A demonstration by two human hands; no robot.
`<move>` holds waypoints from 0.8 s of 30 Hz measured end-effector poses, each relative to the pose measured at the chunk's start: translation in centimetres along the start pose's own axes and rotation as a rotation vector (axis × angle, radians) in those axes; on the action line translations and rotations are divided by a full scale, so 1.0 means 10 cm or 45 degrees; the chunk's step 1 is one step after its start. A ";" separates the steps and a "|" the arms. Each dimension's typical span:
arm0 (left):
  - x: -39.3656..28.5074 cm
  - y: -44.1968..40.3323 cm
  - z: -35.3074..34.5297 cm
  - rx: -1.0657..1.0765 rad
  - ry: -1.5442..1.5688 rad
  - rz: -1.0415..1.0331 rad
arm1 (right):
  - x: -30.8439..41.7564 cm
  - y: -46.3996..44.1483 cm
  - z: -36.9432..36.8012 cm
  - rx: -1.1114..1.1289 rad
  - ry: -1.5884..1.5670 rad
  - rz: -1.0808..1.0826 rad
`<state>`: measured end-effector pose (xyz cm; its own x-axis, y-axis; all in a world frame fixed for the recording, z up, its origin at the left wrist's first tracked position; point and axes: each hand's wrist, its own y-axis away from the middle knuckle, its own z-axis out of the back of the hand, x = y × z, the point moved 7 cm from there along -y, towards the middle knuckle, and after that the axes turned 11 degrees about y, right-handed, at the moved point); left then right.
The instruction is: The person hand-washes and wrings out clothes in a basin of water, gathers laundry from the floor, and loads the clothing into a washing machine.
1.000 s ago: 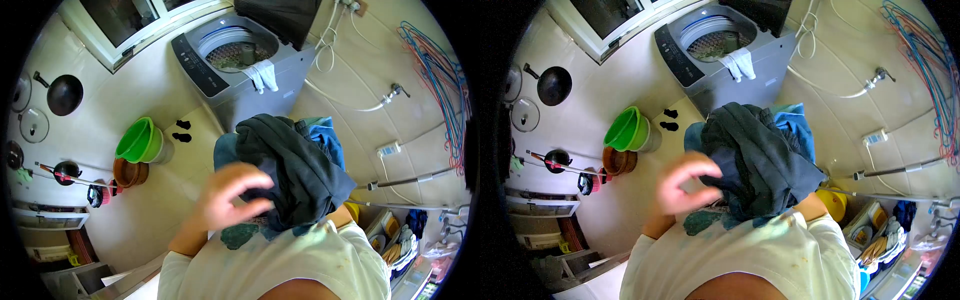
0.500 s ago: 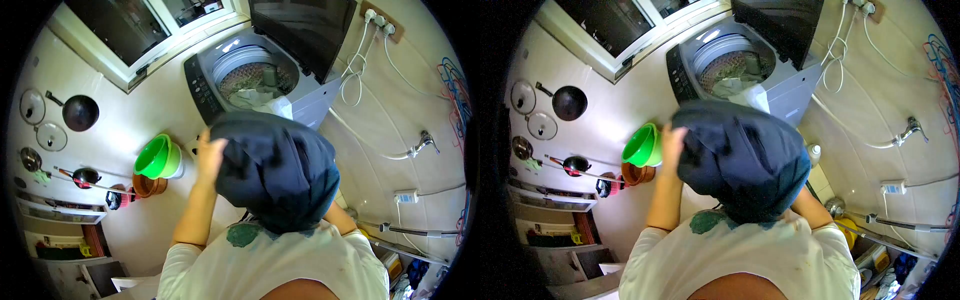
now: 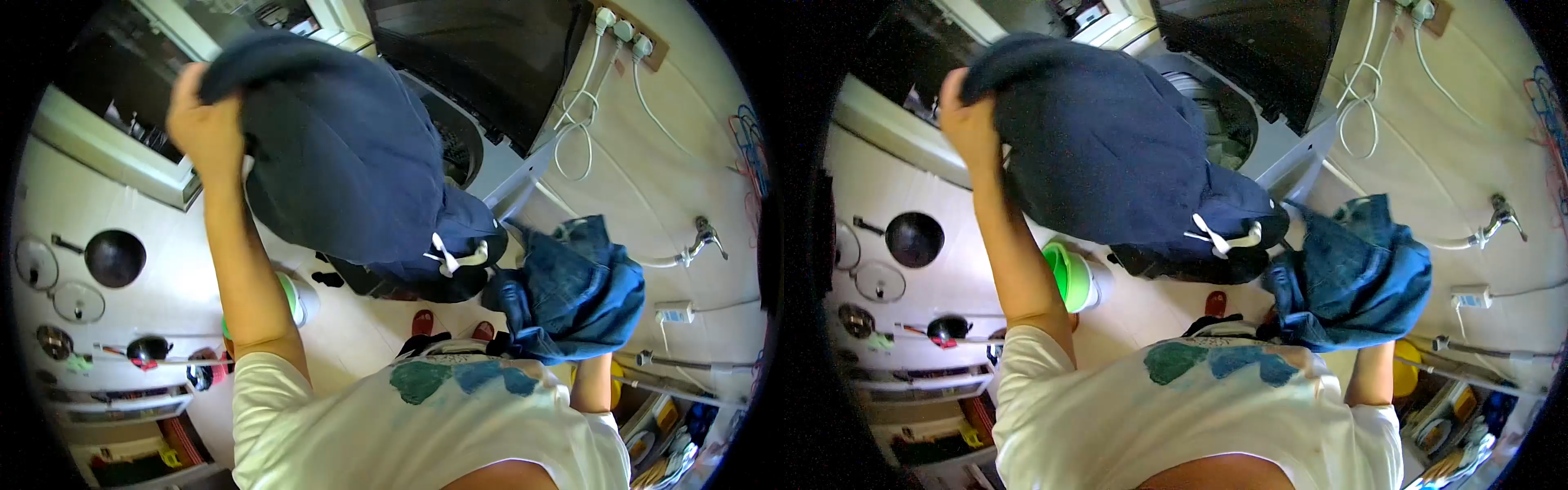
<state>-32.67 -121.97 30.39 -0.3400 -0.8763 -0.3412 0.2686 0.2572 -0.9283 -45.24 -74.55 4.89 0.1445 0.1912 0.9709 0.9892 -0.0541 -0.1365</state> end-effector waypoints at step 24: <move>1.37 0.66 -1.12 0.848 0.388 0.542 | 0.74 1.19 -0.33 -0.786 0.549 0.485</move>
<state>-45.65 -127.69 17.93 -0.2916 -0.5866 -0.7556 0.8713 0.1631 -0.4628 -32.52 -77.00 11.11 0.3185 -0.3327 0.8876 0.6650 -0.5889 -0.4593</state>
